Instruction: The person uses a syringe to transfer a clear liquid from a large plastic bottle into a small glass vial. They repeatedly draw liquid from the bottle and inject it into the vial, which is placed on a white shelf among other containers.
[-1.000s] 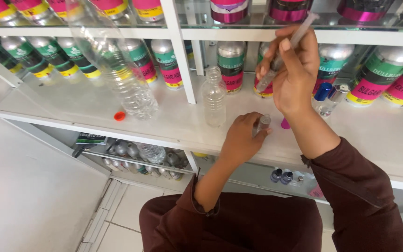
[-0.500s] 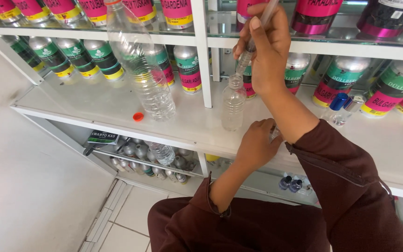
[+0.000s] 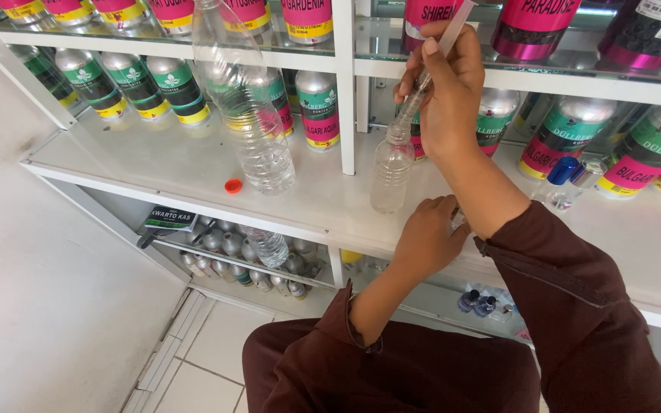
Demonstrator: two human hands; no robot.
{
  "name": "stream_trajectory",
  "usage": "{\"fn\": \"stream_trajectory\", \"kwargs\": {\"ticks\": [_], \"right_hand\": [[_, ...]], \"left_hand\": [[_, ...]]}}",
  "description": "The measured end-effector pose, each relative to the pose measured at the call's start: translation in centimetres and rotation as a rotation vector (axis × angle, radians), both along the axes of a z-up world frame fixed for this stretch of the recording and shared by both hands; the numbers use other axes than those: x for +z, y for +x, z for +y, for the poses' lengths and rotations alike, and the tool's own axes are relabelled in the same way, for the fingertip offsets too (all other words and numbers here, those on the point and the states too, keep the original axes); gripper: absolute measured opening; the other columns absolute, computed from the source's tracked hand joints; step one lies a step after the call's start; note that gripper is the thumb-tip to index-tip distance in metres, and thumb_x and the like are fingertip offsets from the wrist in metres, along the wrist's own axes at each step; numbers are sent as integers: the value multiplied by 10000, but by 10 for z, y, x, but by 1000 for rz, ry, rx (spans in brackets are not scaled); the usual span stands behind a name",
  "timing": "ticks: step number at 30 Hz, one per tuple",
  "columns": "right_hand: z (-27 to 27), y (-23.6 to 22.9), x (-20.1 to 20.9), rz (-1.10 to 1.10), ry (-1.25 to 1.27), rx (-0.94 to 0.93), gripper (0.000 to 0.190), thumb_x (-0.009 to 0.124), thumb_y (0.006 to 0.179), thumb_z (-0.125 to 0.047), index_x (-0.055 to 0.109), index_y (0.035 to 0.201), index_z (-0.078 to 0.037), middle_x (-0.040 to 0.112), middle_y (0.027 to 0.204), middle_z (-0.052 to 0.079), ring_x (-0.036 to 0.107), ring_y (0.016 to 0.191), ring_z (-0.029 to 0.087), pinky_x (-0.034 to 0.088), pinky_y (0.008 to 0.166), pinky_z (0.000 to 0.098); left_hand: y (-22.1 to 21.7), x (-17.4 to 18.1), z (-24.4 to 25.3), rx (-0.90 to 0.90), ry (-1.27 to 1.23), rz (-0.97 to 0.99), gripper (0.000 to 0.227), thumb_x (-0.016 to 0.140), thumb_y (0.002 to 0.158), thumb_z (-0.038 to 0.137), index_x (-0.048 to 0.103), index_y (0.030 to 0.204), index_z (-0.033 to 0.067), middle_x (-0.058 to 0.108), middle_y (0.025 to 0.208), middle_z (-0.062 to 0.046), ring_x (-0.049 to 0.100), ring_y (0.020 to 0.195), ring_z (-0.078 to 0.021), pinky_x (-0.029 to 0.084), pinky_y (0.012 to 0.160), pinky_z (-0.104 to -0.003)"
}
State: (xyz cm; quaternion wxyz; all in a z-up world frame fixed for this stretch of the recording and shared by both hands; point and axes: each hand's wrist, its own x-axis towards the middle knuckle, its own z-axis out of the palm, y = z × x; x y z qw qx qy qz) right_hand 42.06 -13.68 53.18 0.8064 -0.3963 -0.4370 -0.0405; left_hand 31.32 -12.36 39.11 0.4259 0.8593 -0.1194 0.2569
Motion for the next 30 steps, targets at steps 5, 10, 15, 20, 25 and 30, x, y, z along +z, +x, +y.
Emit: {"fn": "stream_trajectory", "kwargs": {"ticks": [5, 10, 15, 20, 25, 30], "right_hand": [[2, 0, 3, 13, 39, 7, 109, 565, 1168, -154, 539, 1256, -96, 596, 987, 81, 607, 718, 189, 542, 645, 364], [-1, -1, 9, 4, 64, 5, 114, 568, 1167, -152, 542, 1258, -89, 593, 994, 82, 600, 684, 188, 533, 638, 367], [-16, -5, 17, -38, 74, 48, 170, 548, 1207, -226, 562, 1241, -61, 596, 972, 94, 577, 702, 198, 518, 676, 373], [-42, -13, 20, -78, 46, 16, 210, 563, 1224, -263, 563, 1210, -54, 587, 977, 88, 575, 719, 196, 491, 658, 359], [-65, -17, 14, -112, 19, -54, 236, 569, 1239, -285, 565, 1215, -51, 586, 982, 86, 585, 735, 196, 511, 674, 363], [-83, -15, 8, -202, -39, -116, 222, 576, 1259, -260, 544, 1165, -61, 588, 990, 84, 613, 743, 206, 517, 662, 357]], "left_hand": [[0, 0, 0, 8, 13, 11, 281, 723, 875, 148, 614, 1075, -17, 684, 1001, -170, 622, 1014, -372, 503, 861, -472], [-2, 3, 0, 17, -1, 36, 290, 727, 864, 148, 606, 1076, -9, 677, 968, -171, 620, 1007, -369, 500, 847, -472], [-3, 4, -1, 7, -48, 8, 287, 749, 868, 198, 621, 1062, 29, 697, 977, -147, 619, 1013, -370, 498, 841, -476], [2, -3, 0, 0, -26, -36, 310, 751, 869, 191, 619, 1096, 27, 689, 993, -158, 615, 1017, -378, 496, 858, -481], [6, -9, 1, -22, -47, -75, 312, 737, 860, 163, 633, 1124, 36, 694, 1032, -158, 611, 1023, -388, 498, 850, -475], [4, -9, 4, -25, -78, -91, 311, 751, 864, 174, 646, 1123, 37, 691, 1021, -156, 611, 964, -377, 498, 828, -467]]}}
